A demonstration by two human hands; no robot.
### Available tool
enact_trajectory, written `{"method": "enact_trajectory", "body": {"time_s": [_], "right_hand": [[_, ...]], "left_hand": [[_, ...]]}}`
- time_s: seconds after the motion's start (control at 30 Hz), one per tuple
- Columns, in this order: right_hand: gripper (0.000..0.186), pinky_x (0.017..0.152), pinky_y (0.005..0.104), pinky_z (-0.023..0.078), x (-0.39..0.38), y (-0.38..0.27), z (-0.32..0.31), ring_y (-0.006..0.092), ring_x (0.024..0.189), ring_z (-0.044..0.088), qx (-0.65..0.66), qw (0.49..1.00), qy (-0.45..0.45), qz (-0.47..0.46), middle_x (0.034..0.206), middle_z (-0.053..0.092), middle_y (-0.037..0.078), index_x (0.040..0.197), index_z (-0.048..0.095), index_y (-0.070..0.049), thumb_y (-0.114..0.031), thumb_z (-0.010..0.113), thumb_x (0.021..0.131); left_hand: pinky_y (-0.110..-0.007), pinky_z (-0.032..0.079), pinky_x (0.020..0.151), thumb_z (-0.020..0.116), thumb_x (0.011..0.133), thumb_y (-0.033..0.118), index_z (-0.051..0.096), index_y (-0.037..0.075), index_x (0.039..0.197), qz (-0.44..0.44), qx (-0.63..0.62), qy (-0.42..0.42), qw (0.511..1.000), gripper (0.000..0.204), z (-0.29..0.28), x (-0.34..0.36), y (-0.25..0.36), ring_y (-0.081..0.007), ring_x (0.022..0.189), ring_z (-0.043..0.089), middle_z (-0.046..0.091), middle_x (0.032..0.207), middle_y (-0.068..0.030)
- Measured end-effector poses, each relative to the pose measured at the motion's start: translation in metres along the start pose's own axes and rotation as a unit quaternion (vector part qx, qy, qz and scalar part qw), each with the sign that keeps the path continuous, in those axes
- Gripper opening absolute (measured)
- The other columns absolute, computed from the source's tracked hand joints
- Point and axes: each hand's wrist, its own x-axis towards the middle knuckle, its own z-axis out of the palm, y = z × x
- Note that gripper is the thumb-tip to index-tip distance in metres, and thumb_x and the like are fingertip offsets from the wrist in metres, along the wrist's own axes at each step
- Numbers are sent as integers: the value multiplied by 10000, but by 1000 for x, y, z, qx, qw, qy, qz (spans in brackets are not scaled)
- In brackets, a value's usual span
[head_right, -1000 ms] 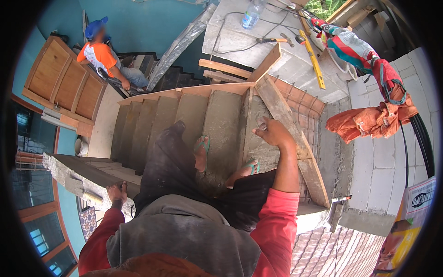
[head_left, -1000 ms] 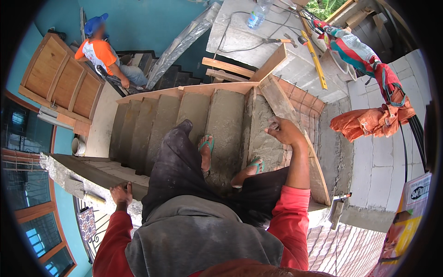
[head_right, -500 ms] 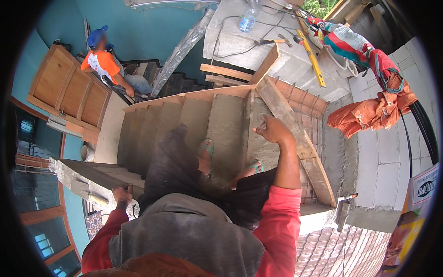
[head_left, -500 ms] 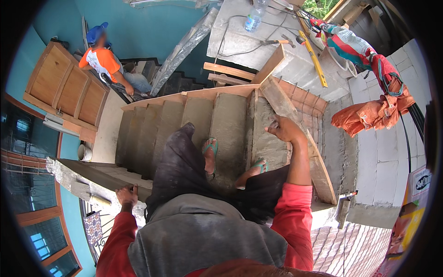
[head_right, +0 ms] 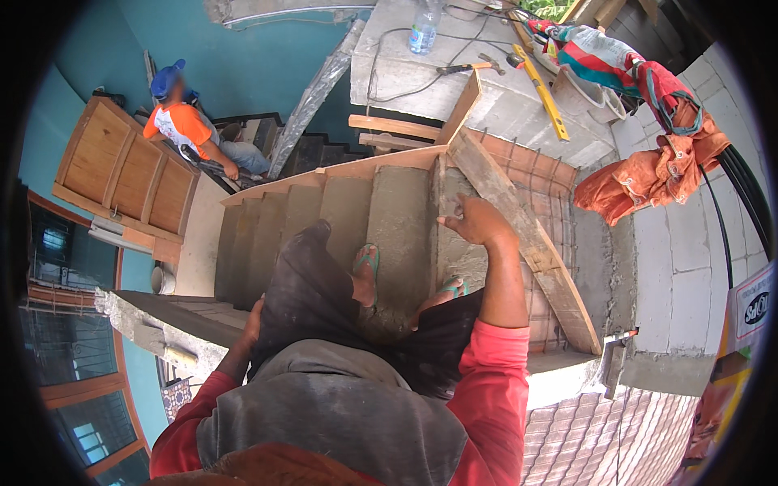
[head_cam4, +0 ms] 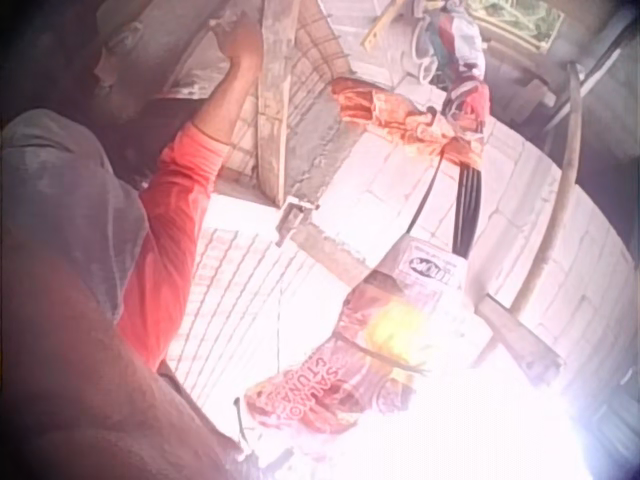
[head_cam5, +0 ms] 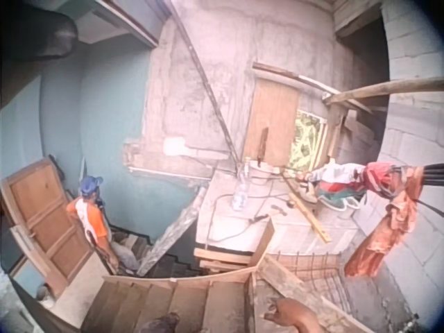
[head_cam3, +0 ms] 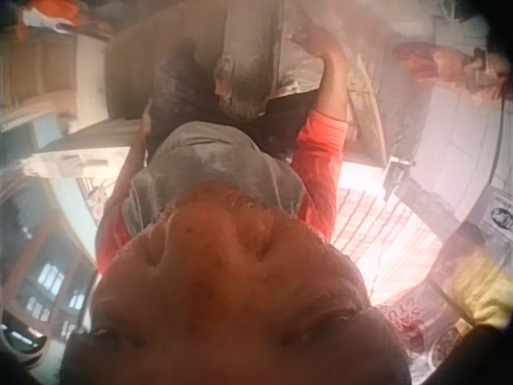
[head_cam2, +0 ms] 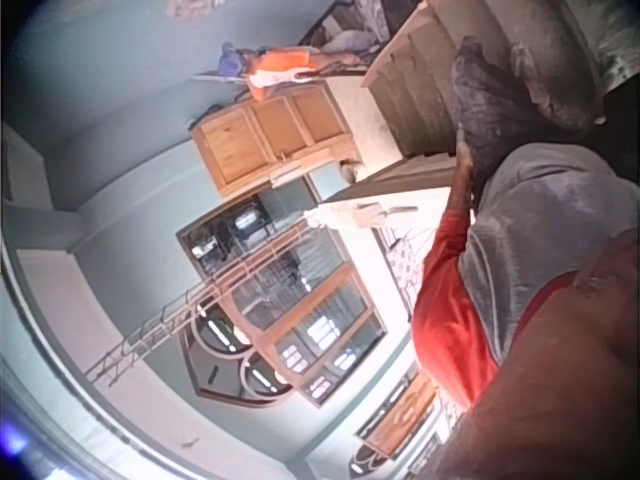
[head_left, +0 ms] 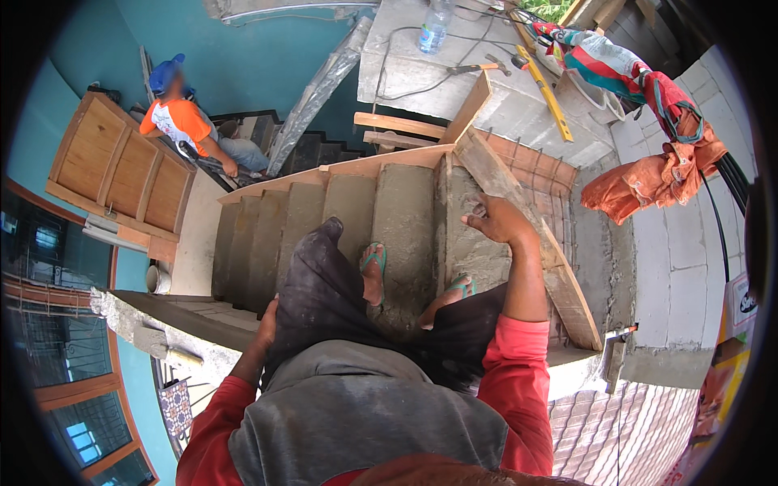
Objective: The person smooths wet concrete on a staircase using a hand trowel. They repeatedly spread and level the material on the steps while standing on the stairs.
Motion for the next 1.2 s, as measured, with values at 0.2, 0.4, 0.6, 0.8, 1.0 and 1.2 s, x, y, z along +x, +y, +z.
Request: {"method": "enact_trajectory", "body": {"time_s": [0.2, 0.4, 0.6, 0.8, 1.0, 1.2], "right_hand": [[809, 976, 462, 550, -5, -6, 0, 426, 1137, 703, 1, 1000, -1, -8, 1189, 749, 249, 1438, 567, 79, -506, 773, 919], [810, 983, 459, 550, -8, -6, -1, 414, 1143, 707, -12, 1000, 20, 9, 1194, 753, 238, 1447, 566, 69, -511, 771, 921], [685, 945, 437, 549, -10, -4, 2, 403, 1097, 716, -2, 999, 38, 0, 1159, 759, 224, 1365, 624, 37, -466, 786, 929], [667, 942, 443, 547, -15, 12, 3, 402, 1082, 718, 7, 999, 41, 1, 1142, 759, 225, 1355, 635, 22, -466, 788, 927], [739, 972, 462, 550, -27, 9, -8, 419, 1129, 711, -3, 999, 40, 29, 1190, 754, 235, 1419, 604, 32, -479, 783, 917], [723, 961, 459, 548, -23, 4, -7, 412, 1126, 714, 22, 999, 32, 11, 1185, 754, 237, 1408, 615, 25, -473, 790, 915]], "left_hand": [[-406, 371, 1202, 450, 1045, 686, 563, -63, 1467, 105, 275, 148, 944, 867, 29, 1, 21, -362, 1386, 561, 590, 1509, -224], [-458, 363, 1201, 467, 984, 763, 468, -86, 1533, 148, 564, 218, 783, 1011, 154, -17, 88, -468, 1442, 491, 524, 1511, -360], [-426, 410, 1156, 523, 996, 683, 527, -100, 1471, 173, 501, 103, 842, 917, 125, 28, 99, -404, 1364, 579, 607, 1439, -318], [-354, 407, 1138, 569, 1024, 558, 614, -91, 1390, 142, 339, 46, 929, 746, 61, 54, 80, -295, 1293, 614, 667, 1392, -231], [-360, 468, 1065, 586, 1056, 448, 653, -84, 1346, 249, 487, 133, 827, 610, 115, -7, 83, -298, 1184, 678, 736, 1254, -205], [-280, 550, 844, 776, 997, 234, 748, -47, 1145, 315, 443, 89, 835, 319, 174, -75, 127, -130, 893, 728, 789, 949, -70]]}}
